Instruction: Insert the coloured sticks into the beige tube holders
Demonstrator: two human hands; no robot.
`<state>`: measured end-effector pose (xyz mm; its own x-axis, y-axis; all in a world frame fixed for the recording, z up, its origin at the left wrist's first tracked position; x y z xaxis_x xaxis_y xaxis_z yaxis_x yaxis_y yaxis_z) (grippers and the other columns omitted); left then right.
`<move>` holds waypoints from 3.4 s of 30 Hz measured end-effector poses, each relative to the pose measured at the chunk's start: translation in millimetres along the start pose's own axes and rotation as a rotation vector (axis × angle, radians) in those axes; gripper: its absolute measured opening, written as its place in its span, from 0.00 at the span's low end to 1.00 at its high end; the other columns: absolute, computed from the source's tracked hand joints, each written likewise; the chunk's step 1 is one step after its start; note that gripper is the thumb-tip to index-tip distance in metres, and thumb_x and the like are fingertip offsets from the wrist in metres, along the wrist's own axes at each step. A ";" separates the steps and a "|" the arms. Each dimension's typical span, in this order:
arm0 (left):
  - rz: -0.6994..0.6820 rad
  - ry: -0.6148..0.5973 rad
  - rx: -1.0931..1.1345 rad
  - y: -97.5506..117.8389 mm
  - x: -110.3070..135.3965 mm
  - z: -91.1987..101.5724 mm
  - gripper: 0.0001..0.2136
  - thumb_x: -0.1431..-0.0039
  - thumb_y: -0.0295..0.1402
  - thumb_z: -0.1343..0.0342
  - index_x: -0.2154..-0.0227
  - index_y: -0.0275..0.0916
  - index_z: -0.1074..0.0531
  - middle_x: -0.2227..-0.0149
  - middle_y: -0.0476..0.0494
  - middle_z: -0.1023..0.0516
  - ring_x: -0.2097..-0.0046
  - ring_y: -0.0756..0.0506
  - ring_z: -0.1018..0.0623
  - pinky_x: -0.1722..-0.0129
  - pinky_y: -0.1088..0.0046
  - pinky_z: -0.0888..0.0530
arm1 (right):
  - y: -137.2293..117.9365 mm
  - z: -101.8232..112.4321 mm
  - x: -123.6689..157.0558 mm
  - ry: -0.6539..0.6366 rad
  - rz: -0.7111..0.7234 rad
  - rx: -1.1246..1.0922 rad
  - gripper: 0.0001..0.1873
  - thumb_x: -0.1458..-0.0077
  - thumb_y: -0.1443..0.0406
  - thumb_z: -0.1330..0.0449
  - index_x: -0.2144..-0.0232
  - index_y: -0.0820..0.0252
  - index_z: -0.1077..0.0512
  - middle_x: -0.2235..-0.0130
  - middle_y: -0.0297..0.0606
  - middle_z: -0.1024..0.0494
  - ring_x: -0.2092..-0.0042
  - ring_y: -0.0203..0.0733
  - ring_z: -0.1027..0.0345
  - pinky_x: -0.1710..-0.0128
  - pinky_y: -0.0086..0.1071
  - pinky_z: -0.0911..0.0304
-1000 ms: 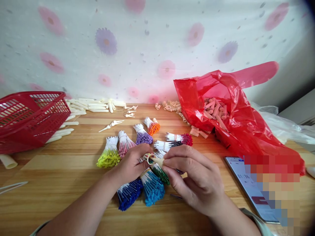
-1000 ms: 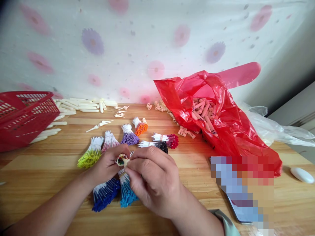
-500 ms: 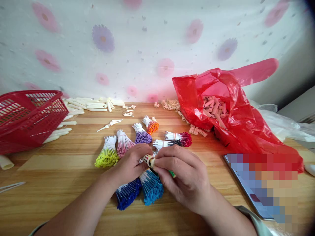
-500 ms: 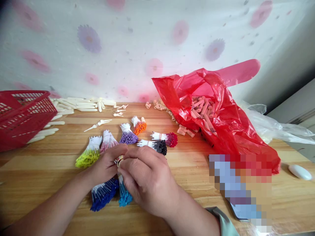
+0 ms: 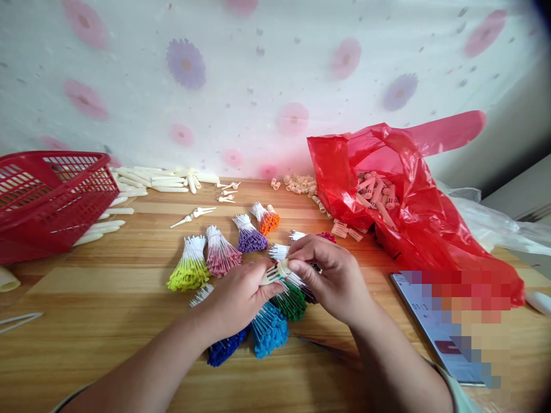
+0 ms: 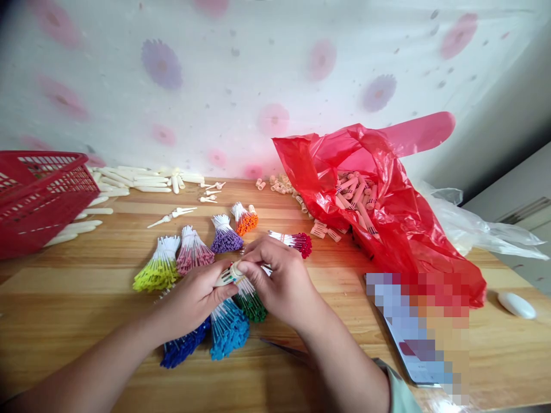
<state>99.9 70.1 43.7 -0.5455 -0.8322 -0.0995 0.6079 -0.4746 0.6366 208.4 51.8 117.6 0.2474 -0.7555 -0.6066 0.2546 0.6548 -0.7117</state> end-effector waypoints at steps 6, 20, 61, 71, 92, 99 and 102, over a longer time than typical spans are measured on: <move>0.050 0.006 0.011 -0.7 1.5 0.6 0.13 0.38 0.43 0.52 0.65 0.38 0.31 0.69 0.44 0.24 0.64 0.43 0.24 0.65 0.70 0.31 | 15.6 -5.1 1.8 -0.041 -0.100 0.087 0.12 0.42 0.64 0.43 0.77 0.60 0.36 0.73 0.35 0.28 0.72 0.34 0.35 0.71 0.29 0.40; -0.005 -0.189 0.453 5.0 -0.4 -10.2 0.15 0.38 0.43 0.52 0.57 0.37 0.31 0.63 0.46 0.27 0.61 0.46 0.28 0.60 0.71 0.31 | 21.8 -4.8 3.8 -0.087 -0.138 -0.195 0.04 0.43 0.68 0.41 0.70 0.59 0.28 0.68 0.37 0.25 0.63 0.37 0.30 0.62 0.32 0.34; -0.161 0.013 0.298 1.7 -4.8 12.8 0.13 0.38 0.41 0.50 0.61 0.37 0.29 0.64 0.45 0.24 0.61 0.46 0.25 0.60 0.72 0.31 | -19.1 2.7 6.8 0.089 0.086 0.152 0.03 0.45 0.71 0.41 0.68 0.58 0.29 0.55 0.44 0.28 0.53 0.42 0.31 0.55 0.36 0.32; -0.081 0.052 0.137 -2.4 -3.8 12.8 0.13 0.37 0.38 0.54 0.74 0.37 0.36 0.74 0.52 0.32 0.71 0.50 0.33 0.70 0.76 0.36 | 14.8 -6.0 7.6 0.027 -0.125 -0.006 0.06 0.42 0.67 0.43 0.73 0.59 0.32 0.57 0.44 0.22 0.55 0.41 0.27 0.55 0.37 0.33; -0.173 -0.034 0.442 -4.4 -9.6 -1.0 0.21 0.41 0.47 0.48 0.52 0.39 0.29 0.58 0.40 0.23 0.53 0.42 0.26 0.49 0.62 0.32 | -32.3 -3.0 10.9 0.082 0.144 0.055 0.07 0.44 0.74 0.44 0.67 0.58 0.31 0.62 0.40 0.22 0.59 0.38 0.27 0.59 0.33 0.32; -0.199 -0.068 0.470 -3.5 -8.0 -2.9 0.20 0.43 0.50 0.48 0.61 0.38 0.26 0.63 0.42 0.25 0.56 0.43 0.27 0.53 0.65 0.32 | -36.2 7.0 16.8 0.142 0.141 -0.041 0.09 0.45 0.76 0.44 0.66 0.58 0.31 0.62 0.39 0.23 0.60 0.38 0.28 0.60 0.34 0.32; -0.223 -0.069 0.512 -6.3 -7.6 -3.2 0.17 0.42 0.47 0.47 0.62 0.37 0.27 0.64 0.44 0.27 0.59 0.45 0.27 0.56 0.68 0.32 | -43.5 22.1 25.7 0.224 0.178 -0.070 0.12 0.45 0.76 0.44 0.60 0.58 0.30 0.59 0.41 0.23 0.57 0.41 0.28 0.60 0.37 0.31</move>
<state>102.1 78.4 37.9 -0.6757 -0.6988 -0.2346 0.1254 -0.4226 0.8976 224.3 4.4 140.9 0.0678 -0.6197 -0.7819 0.1586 0.7805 -0.6048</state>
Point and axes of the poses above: each hand's wrist, its own x-axis away from the middle knuckle, its own z-axis out of the back of the hand, y = z × x, the point moved 10 cm from there along -x, towards the middle knuckle
